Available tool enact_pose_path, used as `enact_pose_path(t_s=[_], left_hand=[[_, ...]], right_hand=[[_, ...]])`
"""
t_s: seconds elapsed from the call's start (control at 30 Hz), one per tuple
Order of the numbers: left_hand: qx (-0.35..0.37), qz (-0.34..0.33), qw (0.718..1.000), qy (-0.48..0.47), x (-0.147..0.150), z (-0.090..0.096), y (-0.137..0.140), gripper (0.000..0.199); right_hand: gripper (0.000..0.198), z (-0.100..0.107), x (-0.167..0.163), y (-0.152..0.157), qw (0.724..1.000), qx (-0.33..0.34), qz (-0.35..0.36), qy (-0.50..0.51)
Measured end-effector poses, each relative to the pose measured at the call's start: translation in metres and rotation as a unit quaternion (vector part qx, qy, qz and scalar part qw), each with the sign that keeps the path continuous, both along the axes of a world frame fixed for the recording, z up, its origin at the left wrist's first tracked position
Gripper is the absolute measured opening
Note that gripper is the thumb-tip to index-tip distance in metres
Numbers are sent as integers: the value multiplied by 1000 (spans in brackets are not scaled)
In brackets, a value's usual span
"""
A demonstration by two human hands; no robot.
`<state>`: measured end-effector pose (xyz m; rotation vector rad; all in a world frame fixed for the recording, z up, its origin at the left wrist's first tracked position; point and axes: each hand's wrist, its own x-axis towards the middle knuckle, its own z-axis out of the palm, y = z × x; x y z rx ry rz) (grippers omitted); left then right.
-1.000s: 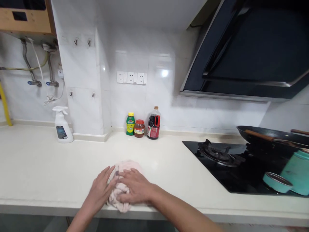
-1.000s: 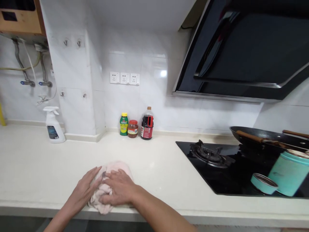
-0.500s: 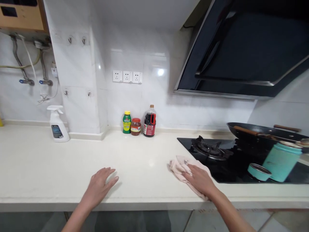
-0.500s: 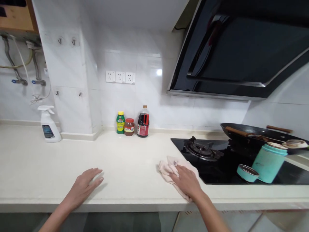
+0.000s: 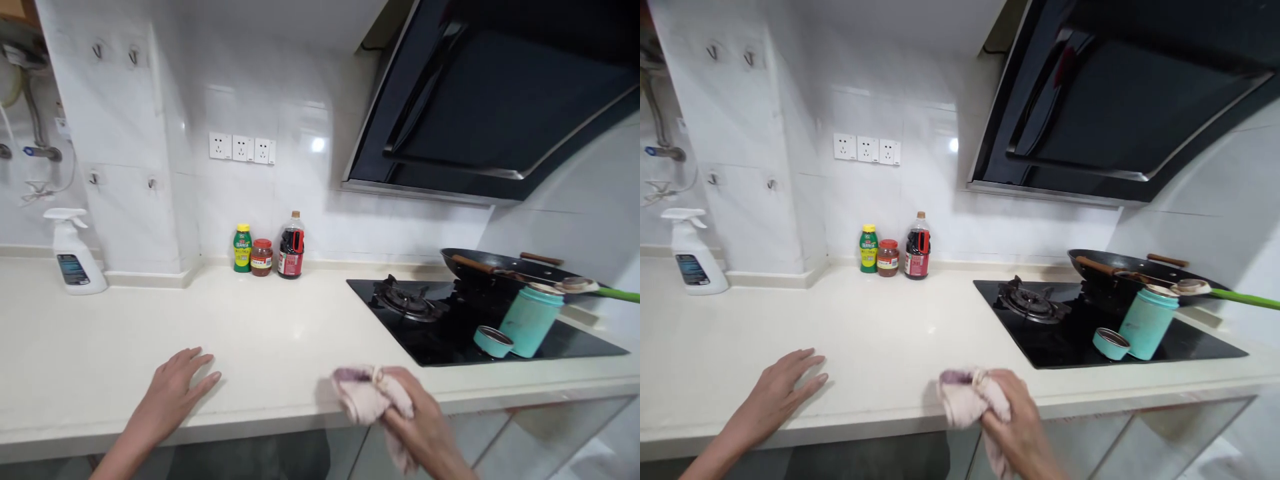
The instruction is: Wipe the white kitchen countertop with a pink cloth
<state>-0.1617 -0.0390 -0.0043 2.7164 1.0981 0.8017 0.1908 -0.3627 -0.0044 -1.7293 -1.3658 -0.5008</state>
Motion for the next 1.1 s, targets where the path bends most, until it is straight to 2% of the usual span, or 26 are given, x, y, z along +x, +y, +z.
enact_pose_path(t_s=[0.1,0.2,0.3,0.4,0.53,0.63,0.73,0.87,0.97,1.1], left_hand=[[4,1,1000,-9,0,-2,4,54],[13,2,1000,-24,0,-5,6,53],[11,7,1000,-29,1,-5,7,53],[0,13,1000,-21,1,-2,5,54],[-14,11,1000,-17,1,3,4,55],[-9,8,1000,-24,0,3,6,57],[-3,8,1000,-25,-1,0,7,57],[3,13,1000,-13,-1,-1,5,56],[14,9,1000,-8,-1,-1,4,56],[18,1,1000,-1,-2,-4,6,58]], right_hand=[[36,35,58,11,994,-38,-97,-40],[46,52,118,27,981,-93,-155,-71],[51,45,161,39,967,-153,-198,-51],[52,27,186,43,951,-218,-217,-32],[51,13,192,39,941,-258,-214,-38],[45,9,176,20,941,-261,-209,-58],[36,-1,147,-17,946,-258,-179,-82],[28,-19,120,-76,963,-217,-119,-110],[32,-28,136,-107,964,-192,-173,-67],[55,-37,190,-122,949,-189,-251,-30]])
